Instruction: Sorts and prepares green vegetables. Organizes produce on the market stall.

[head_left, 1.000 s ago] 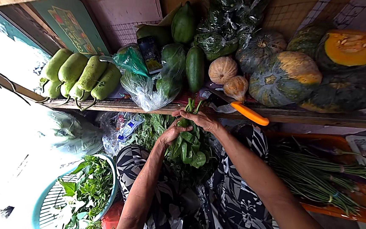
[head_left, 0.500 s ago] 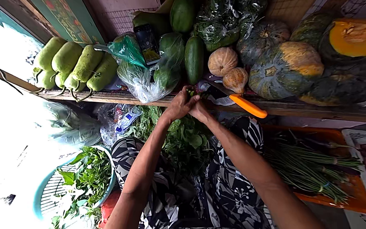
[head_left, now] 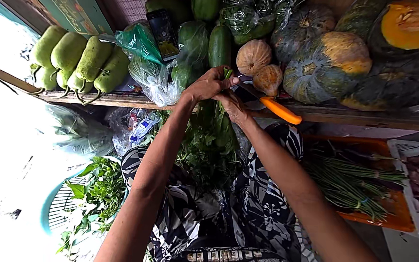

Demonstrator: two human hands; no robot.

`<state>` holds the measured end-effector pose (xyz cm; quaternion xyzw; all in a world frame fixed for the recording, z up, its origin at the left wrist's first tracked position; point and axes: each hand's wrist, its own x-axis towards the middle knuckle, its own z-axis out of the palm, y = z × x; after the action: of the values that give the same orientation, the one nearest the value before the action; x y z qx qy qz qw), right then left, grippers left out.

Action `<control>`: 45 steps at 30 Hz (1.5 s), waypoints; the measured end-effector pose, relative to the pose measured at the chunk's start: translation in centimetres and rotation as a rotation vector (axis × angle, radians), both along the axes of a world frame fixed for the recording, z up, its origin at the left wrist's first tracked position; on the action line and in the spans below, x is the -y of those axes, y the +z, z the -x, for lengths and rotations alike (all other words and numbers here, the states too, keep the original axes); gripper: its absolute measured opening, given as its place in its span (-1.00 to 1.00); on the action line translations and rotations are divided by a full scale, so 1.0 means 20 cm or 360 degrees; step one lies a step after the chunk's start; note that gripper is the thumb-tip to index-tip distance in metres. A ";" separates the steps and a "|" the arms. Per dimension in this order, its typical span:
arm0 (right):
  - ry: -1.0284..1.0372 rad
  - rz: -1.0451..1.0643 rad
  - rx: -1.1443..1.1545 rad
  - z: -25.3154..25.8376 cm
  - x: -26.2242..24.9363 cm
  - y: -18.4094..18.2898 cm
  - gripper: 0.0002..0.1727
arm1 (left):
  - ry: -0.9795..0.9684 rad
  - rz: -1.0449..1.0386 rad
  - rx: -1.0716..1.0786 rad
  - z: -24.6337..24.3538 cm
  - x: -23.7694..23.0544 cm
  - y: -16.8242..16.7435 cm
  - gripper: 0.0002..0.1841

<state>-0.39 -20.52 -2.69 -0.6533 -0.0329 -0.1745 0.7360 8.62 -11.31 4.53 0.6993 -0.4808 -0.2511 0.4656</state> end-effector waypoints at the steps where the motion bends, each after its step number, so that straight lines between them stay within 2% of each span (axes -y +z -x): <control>1: -0.0083 -0.0051 -0.0072 0.01 -0.02 0.01 -0.66 | 0.0081 -0.0046 0.0072 -0.01 0.02 -0.01 -0.81; 4: -0.0296 -0.0119 -0.0265 0.01 -0.01 0.00 -0.67 | 0.0482 -0.0256 0.0604 0.05 -0.03 -0.06 -0.25; 5: -0.0335 -0.0122 -0.0298 0.00 0.01 -0.01 -0.63 | 0.0656 -0.0228 0.0831 0.13 -0.07 -0.07 -0.25; 7: -0.0406 -0.0149 -0.0405 -0.01 0.04 -0.02 -0.55 | 0.0923 -0.0162 0.1169 0.35 -0.19 -0.11 -0.47; 9: -0.0464 -0.0183 -0.0461 -0.01 0.06 0.01 -0.64 | 0.0971 -0.0336 0.1227 0.47 -0.28 -0.19 -0.52; 11: -0.0442 -0.0244 -0.0434 0.00 0.06 0.01 -0.72 | 0.0911 -0.0486 0.1089 0.45 -0.34 -0.32 -0.41; 13: -0.0360 -0.0279 -0.0369 -0.01 0.06 -0.01 -0.84 | 0.0861 -0.0409 0.1034 0.37 -0.40 -0.42 -0.34; 15: -0.0240 -0.0283 -0.0291 -0.02 0.05 -0.03 -0.90 | 0.0783 -0.0292 0.0909 0.31 -0.46 -0.42 -0.32; 17: -0.0134 -0.0292 -0.0240 -0.01 0.07 -0.02 -0.80 | 0.0671 -0.0183 0.0582 0.26 -0.51 -0.36 -0.31; 20: 0.0018 -0.0235 -0.0168 0.03 0.08 0.02 -0.60 | 0.0535 0.0133 0.0098 0.17 -0.57 -0.32 -0.55; 23: 0.0146 -0.0336 -0.0096 0.03 0.09 0.01 -0.50 | 0.0507 0.0441 -0.0361 0.18 -0.59 -0.32 -0.72; 26: 0.0227 -0.0435 -0.0070 0.05 0.08 0.03 -0.48 | 0.0516 0.0461 -0.0930 0.19 -0.57 -0.36 -0.86; 27: 0.0240 -0.0440 -0.0067 0.05 0.08 0.03 -0.49 | 0.0553 0.0402 -0.1057 0.19 -0.56 -0.39 -0.92; 28: 0.0234 -0.0451 -0.0071 0.05 0.08 0.03 -0.50 | 0.0611 0.0304 -0.1057 0.20 -0.54 -0.42 -0.88; 30: 0.0183 -0.0422 -0.0099 0.05 0.09 0.02 -0.50 | 0.0826 0.0091 -0.0644 0.23 -0.50 -0.45 -0.80; 33: 0.0107 -0.0282 -0.0160 0.03 0.09 0.00 -0.52 | 0.1099 0.0100 0.0410 0.26 -0.47 -0.44 -0.34; 35: 0.0077 -0.0260 -0.0172 0.02 0.07 -0.01 -0.53 | 0.1039 0.0203 0.0941 0.28 -0.45 -0.41 -0.33; 37: 0.0043 -0.0251 -0.0160 0.02 0.07 -0.01 -0.53 | 0.0860 0.0104 0.1012 0.30 -0.42 -0.38 -0.46; 40: 0.0045 -0.0174 -0.0208 0.01 0.04 -0.01 -0.54 | 0.0802 -0.0013 0.0910 0.31 -0.37 -0.41 -0.47; 43: 0.0067 -0.0134 -0.0261 0.02 0.01 -0.01 -0.31 | 0.0831 -0.0048 0.0926 0.32 -0.35 -0.44 -0.48; 45: 0.0095 -0.0103 -0.0232 0.02 0.01 -0.01 -0.27 | 0.0844 -0.0061 0.0891 0.32 -0.35 -0.45 -0.37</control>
<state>-0.89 -20.75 -2.81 -0.6389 0.0070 -0.1053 0.7620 2.13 -4.27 -4.42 0.8495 -0.3869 0.0696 0.3520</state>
